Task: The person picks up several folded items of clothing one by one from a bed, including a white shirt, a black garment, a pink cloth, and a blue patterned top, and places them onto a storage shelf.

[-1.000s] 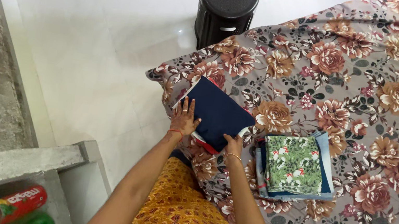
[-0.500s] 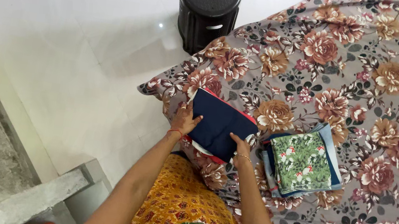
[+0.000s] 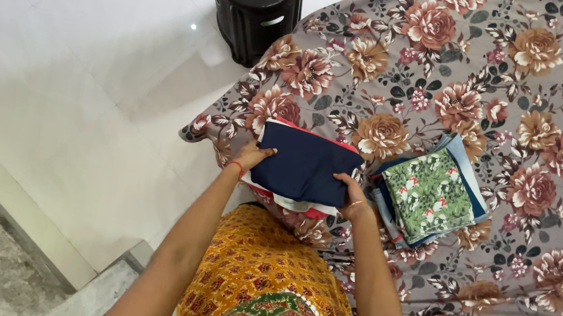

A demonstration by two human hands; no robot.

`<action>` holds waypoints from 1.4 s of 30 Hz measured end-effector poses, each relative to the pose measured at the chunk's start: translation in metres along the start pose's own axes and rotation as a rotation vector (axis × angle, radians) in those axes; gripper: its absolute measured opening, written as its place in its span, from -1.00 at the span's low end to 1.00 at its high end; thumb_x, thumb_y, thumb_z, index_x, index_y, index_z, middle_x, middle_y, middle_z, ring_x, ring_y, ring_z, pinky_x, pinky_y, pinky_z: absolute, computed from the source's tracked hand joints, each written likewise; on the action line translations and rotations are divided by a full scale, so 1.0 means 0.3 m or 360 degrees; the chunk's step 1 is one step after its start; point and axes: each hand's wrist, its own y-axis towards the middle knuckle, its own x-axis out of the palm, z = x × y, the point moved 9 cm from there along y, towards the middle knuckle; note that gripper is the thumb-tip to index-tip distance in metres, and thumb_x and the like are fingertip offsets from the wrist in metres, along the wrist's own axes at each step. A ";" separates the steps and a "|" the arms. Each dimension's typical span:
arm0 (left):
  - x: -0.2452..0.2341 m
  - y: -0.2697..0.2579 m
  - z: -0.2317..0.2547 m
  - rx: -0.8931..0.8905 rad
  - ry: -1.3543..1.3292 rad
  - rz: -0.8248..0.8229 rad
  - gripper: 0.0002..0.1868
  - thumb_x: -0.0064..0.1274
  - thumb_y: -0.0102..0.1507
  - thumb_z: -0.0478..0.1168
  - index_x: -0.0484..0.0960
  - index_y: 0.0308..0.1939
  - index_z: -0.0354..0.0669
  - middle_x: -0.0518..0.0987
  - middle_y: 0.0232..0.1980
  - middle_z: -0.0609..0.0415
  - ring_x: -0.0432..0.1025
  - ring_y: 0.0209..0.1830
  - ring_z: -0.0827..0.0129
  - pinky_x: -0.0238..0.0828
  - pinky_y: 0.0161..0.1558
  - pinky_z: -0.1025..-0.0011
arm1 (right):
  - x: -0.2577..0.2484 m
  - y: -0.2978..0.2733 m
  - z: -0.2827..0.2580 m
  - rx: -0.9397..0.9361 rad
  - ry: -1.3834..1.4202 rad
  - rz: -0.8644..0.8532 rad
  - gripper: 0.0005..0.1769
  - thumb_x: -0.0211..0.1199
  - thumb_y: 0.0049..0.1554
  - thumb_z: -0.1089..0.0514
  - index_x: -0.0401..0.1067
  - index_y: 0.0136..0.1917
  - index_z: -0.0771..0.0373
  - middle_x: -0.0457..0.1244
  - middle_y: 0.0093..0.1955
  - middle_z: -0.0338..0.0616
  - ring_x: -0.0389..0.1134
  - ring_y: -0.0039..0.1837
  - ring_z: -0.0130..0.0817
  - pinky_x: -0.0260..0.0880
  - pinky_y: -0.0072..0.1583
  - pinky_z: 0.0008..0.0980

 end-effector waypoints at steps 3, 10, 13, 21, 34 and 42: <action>0.017 -0.015 -0.012 -0.0378 -0.0142 -0.0220 -0.20 0.27 0.14 0.20 0.57 0.27 -0.30 0.59 0.23 -0.22 0.54 0.12 0.02 0.43 0.07 0.15 | 0.022 0.007 -0.014 0.0044 0.0308 -0.0219 -0.60 0.34 0.04 0.14 0.45 0.15 0.30 0.42 0.03 -0.13 0.49 0.02 -0.25 0.55 0.14 -0.31; 0.021 0.002 0.012 -0.0639 -0.0069 -0.0392 -0.43 0.16 0.22 0.26 0.65 0.14 0.02 0.52 -0.12 0.15 0.29 -0.35 0.42 0.13 -0.43 0.41 | 0.041 0.005 -0.017 0.0165 0.0537 -0.0343 -0.74 0.34 0.06 0.14 0.46 -0.02 0.31 0.43 -0.16 -0.12 0.50 -0.17 -0.25 0.55 -0.16 -0.38; 0.038 0.010 -0.013 -0.0707 -0.0147 -0.0446 -0.59 0.15 0.23 0.28 0.68 -0.08 0.14 0.42 -0.34 0.26 0.12 -0.52 0.52 -0.07 -0.53 0.47 | 0.023 -0.005 -0.009 0.0139 0.0613 -0.0251 -0.79 0.31 0.09 0.15 0.44 -0.06 0.29 0.41 -0.18 -0.15 0.50 -0.18 -0.28 0.58 -0.17 -0.37; 0.039 -0.014 -0.028 -0.0747 -0.0279 -0.0627 -0.72 0.11 0.24 0.26 0.69 -0.16 0.34 0.43 -0.34 0.31 0.14 -0.52 0.55 -0.03 -0.50 0.50 | 0.058 -0.018 0.004 0.0148 0.0699 -0.0370 -0.85 0.30 0.11 0.19 0.48 -0.11 0.33 0.40 -0.21 -0.16 0.48 -0.21 -0.33 0.52 -0.26 -0.50; 0.067 -0.136 0.031 -0.0536 -0.1136 -0.0858 -0.65 0.15 0.25 0.06 0.62 0.06 0.08 0.64 0.08 0.12 0.54 0.05 0.31 0.55 0.06 0.15 | 0.119 -0.202 -0.046 -0.0151 0.0223 -0.0282 -0.73 0.26 0.04 0.12 0.47 0.00 0.29 0.39 -0.10 -0.15 0.44 -0.11 -0.31 0.52 -0.02 -0.34; 0.096 -0.299 0.195 0.0115 -0.1033 -0.0917 -0.56 0.22 0.30 -0.10 0.60 0.18 -0.27 0.62 0.17 0.09 0.51 0.16 0.32 0.48 0.20 0.32 | -0.008 -0.499 -0.020 -0.0641 0.0036 -0.0028 -0.50 0.27 -0.02 0.18 0.38 0.22 0.19 0.36 -0.01 -0.16 0.42 -0.07 -0.28 0.50 0.00 -0.23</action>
